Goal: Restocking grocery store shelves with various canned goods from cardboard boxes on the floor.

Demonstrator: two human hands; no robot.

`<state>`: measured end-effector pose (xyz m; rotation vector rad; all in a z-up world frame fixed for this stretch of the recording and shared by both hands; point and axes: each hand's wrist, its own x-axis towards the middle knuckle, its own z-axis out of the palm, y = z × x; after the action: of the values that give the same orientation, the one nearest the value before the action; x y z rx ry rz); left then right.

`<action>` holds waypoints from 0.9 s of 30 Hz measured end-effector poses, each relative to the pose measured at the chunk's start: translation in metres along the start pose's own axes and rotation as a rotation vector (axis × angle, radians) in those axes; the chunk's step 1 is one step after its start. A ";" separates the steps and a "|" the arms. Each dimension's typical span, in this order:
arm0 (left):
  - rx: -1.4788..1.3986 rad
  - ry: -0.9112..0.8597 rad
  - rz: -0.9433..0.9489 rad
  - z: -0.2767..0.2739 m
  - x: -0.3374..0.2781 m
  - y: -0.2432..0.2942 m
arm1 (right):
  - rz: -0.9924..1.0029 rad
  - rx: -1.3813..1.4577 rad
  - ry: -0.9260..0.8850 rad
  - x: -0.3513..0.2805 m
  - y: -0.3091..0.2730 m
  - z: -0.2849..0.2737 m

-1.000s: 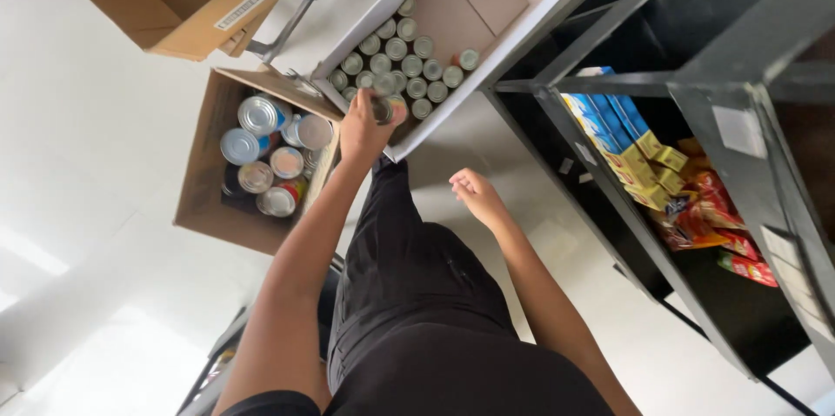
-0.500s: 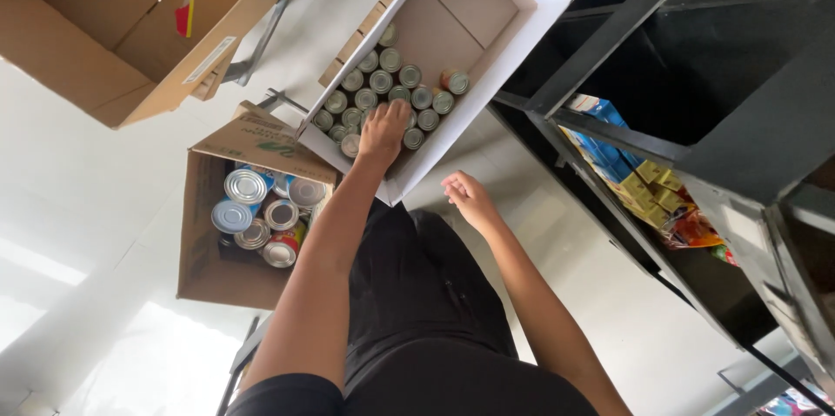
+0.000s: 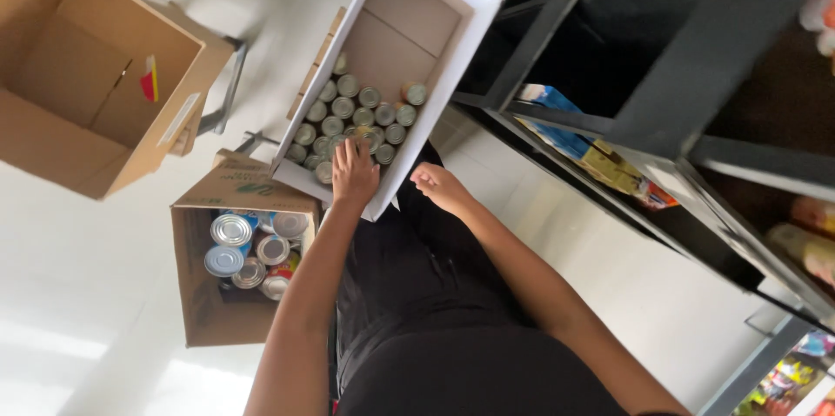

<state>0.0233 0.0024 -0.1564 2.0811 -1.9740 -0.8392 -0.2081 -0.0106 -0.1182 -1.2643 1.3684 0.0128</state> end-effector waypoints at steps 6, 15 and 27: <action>-0.320 -0.091 0.108 -0.076 -0.020 0.074 | -0.072 0.139 -0.009 0.008 -0.019 -0.004; -0.435 -0.111 0.374 -0.104 -0.044 0.118 | -0.192 0.602 0.182 -0.036 0.006 0.005; -0.265 -0.162 0.429 -0.061 -0.139 0.064 | 0.019 0.626 0.335 -0.120 0.081 0.067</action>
<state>0.0003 0.1120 -0.0349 1.4144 -2.1361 -1.1237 -0.2502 0.1423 -0.1048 -0.7408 1.5055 -0.5938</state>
